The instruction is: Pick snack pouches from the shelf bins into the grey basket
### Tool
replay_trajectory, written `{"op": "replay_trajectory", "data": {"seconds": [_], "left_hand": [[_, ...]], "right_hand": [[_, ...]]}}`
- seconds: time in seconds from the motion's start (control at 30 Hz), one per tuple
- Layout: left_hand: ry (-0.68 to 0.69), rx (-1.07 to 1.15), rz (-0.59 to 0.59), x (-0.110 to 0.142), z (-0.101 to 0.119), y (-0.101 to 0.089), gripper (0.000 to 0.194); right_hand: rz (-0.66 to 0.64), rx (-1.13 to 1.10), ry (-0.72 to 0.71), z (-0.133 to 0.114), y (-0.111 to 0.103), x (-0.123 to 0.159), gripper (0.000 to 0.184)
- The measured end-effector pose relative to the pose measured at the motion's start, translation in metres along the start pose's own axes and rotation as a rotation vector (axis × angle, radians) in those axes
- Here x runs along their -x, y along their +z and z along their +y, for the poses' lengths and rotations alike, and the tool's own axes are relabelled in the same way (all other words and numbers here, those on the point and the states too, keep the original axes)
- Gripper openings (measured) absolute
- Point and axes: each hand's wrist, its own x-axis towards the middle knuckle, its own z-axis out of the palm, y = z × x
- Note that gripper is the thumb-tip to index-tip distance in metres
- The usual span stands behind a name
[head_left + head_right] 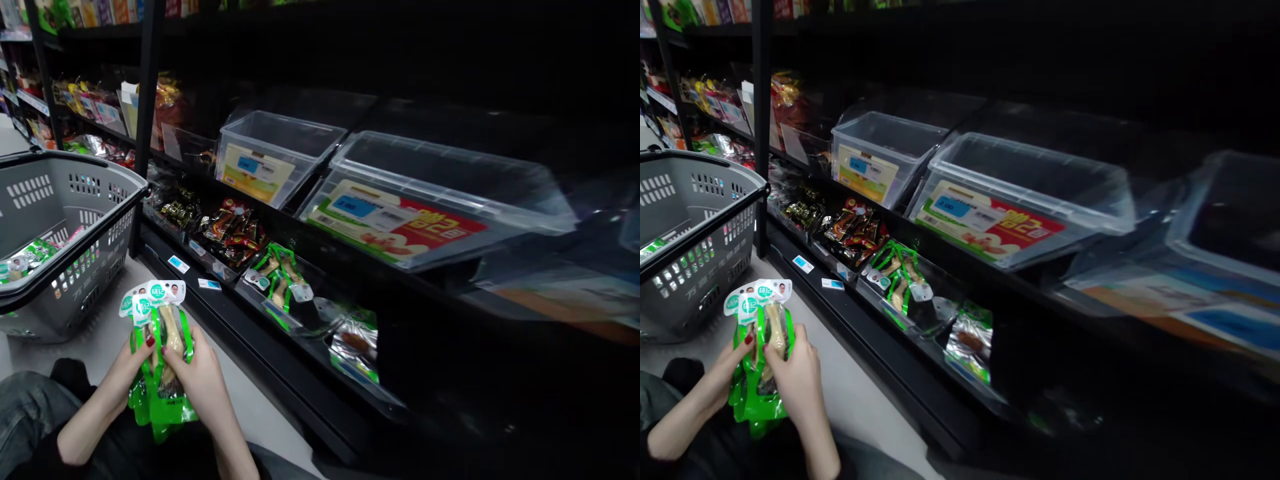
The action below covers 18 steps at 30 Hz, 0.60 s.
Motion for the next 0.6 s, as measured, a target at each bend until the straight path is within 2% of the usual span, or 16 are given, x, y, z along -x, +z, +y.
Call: {"op": "replay_trajectory", "data": {"seconds": [0.13,0.27,0.43,0.53,0.6], "left_hand": [[-0.023,-0.004,-0.009,0.001,0.001,0.002,0.042],[-0.003,0.029,-0.004,0.004,0.004,0.002,0.044],[-0.007,0.007,0.052,0.006,0.008,0.005,0.041],[-0.035,-0.002,0.057,0.007,0.008,0.007,0.034],[-0.049,0.000,0.055,0.007,0.007,0.008,0.034]], "right_hand": [[-0.151,-0.616,0.070,0.006,-0.001,-0.007,0.029],[-0.212,-0.935,0.075,0.008,-0.009,-0.010,0.030],[-0.561,-1.455,0.105,0.026,-0.017,-0.013,0.027],[-0.614,-1.621,0.015,0.041,-0.012,-0.016,0.030],[-0.572,-1.633,-0.019,0.045,-0.010,-0.016,0.033]]}}
